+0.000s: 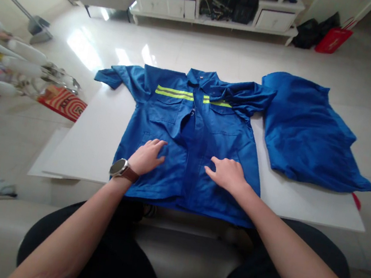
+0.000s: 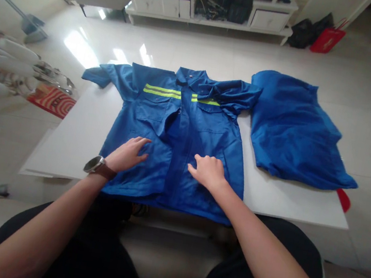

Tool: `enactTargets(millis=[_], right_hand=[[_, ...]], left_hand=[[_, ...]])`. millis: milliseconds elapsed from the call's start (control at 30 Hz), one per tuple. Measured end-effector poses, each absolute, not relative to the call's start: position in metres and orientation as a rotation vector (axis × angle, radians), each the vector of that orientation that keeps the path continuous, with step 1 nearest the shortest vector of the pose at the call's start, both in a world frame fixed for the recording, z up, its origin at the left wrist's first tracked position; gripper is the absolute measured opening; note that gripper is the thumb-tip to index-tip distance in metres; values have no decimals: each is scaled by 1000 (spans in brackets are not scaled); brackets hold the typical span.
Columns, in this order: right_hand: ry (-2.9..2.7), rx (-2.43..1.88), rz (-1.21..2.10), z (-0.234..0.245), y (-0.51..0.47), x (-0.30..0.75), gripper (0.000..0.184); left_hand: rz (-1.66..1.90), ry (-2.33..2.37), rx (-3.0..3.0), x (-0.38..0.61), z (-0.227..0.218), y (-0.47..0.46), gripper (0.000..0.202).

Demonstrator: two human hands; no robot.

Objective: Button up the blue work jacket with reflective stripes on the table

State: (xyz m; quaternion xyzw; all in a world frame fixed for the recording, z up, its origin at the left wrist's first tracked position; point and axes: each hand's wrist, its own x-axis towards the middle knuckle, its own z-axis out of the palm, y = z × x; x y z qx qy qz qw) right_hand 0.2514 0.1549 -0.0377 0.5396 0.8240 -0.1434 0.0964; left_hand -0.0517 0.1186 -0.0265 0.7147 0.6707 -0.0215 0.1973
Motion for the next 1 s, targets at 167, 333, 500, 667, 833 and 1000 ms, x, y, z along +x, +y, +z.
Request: enactTargets(millis=[167, 333, 500, 667, 833, 1000], right_hand=[[2617, 1643, -497, -47, 162, 261, 52], [2577, 1554, -517, -53, 160, 267, 53], [2613, 1581, -432, -49, 156, 265, 45], [2642, 1515, -472, -56, 160, 266, 45], [2681, 1525, -389, -64, 164, 271, 33], [2705, 1580, -368, -69, 174, 274, 26]], left_hand=[[-219, 1736, 2061, -29, -49, 108, 72], [-323, 1676, 1958, -26, -30, 110, 35], [-217, 1765, 1869, -24, -17, 120, 31], [-123, 1783, 2040, -18, -39, 119, 61], [-275, 1820, 1941, 6, -37, 122, 53], [-267, 1873, 1916, 29, -22, 128, 48]])
